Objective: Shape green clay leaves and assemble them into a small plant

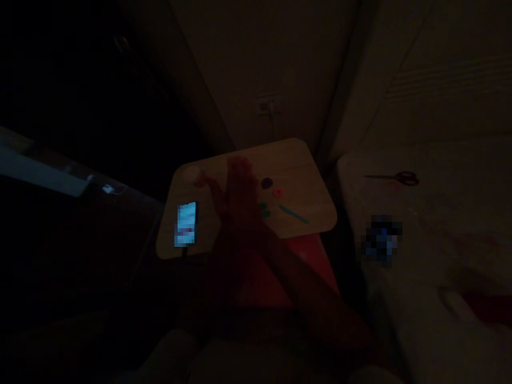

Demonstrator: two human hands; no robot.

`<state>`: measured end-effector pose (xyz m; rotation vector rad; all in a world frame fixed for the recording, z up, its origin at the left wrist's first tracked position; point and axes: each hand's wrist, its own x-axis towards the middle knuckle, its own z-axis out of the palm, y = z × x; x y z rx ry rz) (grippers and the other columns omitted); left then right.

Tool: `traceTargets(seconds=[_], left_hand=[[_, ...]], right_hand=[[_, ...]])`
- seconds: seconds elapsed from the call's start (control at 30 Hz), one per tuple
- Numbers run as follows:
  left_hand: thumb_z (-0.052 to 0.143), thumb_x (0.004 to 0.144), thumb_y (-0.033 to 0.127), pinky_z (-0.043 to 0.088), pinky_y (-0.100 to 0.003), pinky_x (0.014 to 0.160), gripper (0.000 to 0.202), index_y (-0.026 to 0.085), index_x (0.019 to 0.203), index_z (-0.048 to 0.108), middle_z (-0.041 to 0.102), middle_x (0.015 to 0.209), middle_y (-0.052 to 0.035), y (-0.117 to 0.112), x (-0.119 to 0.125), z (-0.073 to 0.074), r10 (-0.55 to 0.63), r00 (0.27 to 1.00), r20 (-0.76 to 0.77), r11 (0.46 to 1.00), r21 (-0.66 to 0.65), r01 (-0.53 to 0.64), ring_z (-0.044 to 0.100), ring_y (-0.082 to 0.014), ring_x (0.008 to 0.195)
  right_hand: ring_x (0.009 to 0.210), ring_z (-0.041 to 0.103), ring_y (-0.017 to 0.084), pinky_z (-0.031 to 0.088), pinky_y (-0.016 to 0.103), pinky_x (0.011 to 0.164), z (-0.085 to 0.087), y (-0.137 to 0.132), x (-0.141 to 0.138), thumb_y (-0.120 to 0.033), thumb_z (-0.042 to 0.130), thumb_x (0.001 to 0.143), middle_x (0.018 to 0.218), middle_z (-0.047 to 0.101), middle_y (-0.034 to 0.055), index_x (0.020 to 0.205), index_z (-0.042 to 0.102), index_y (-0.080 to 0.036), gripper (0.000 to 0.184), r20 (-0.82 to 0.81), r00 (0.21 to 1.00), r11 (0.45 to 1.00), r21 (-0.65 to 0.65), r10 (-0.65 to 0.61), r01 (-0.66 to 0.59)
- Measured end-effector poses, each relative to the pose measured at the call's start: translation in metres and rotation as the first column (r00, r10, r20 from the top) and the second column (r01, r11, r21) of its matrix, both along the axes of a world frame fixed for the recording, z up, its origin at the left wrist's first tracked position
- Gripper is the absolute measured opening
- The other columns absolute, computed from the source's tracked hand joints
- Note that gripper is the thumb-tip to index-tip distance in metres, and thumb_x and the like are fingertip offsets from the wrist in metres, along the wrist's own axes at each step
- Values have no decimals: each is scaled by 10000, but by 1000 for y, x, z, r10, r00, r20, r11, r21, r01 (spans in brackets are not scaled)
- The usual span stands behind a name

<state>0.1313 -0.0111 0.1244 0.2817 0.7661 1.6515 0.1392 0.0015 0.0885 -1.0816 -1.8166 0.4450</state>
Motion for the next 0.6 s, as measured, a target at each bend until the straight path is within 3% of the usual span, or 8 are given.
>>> traceTargets(seconds=[0.13,0.2,0.27,0.3,0.37,0.43,0.53,0.6], left_hand=[[134,1025,698,274,-410,1337,736,374,1636,388,356,1730,47,-5,4,-3,112,993,26,984,137,-115,107,-233,1669],[155,1025,716,305,-402,1325,743,364,1631,400,391,1714,32,0,-2,-2,40,999,23,994,98,-42,175,-235,1661],[190,1030,732,362,-409,1298,728,365,1603,449,468,1669,17,5,-11,-2,-116,993,12,993,37,115,274,-242,1637],[196,1035,731,386,-433,1284,735,337,1589,477,506,1643,-11,7,-15,-2,-145,989,14,989,32,145,318,-260,1621],[196,1028,757,415,-460,1263,775,294,1551,533,565,1594,-51,5,-20,-4,-185,982,34,983,-1,186,368,-286,1597],[184,1020,775,422,-479,1255,808,265,1508,579,592,1567,-73,-2,-20,-8,-226,971,81,974,-13,228,401,-299,1579],[154,1028,755,401,-474,1271,834,210,1446,628,605,1550,-101,-10,-17,-16,-258,954,154,966,49,254,430,-294,1563],[167,1042,722,388,-461,1280,828,155,1394,656,630,1514,-134,-11,-17,-20,-265,947,183,964,77,255,459,-293,1544]], right_hand=[[1674,51,291,210,614,1312,3,-8,-8,-733,150,1046,1807,71,118,1722,-42,-270,841,44,994,994,31,101,-102],[1675,37,286,190,623,1310,2,0,-11,-712,164,1057,1807,54,130,1717,-78,-258,836,20,999,1000,7,25,-25],[1674,3,305,134,659,1307,1,16,-10,-708,190,1057,1804,49,154,1713,-91,-233,857,-46,988,989,-35,-149,147],[1673,10,315,132,672,1302,-1,25,-7,-705,230,1056,1803,63,153,1716,-66,-236,863,-46,990,990,-32,-135,134],[1670,41,337,147,731,1269,-5,43,4,-669,232,1070,1803,98,116,1718,7,-309,774,-56,994,996,4,-92,92],[1668,33,355,142,771,1242,-11,58,18,-658,204,1076,1797,114,111,1712,65,-342,724,-94,986,989,40,-137,141],[1660,51,375,159,794,1219,-23,73,33,-690,197,1063,1770,157,156,1696,186,-304,742,-177,952,963,52,-251,264],[1639,151,368,180,762,1234,-30,78,39,-692,198,1062,1721,259,190,1655,302,-259,742,-273,911,946,9,-309,324]])
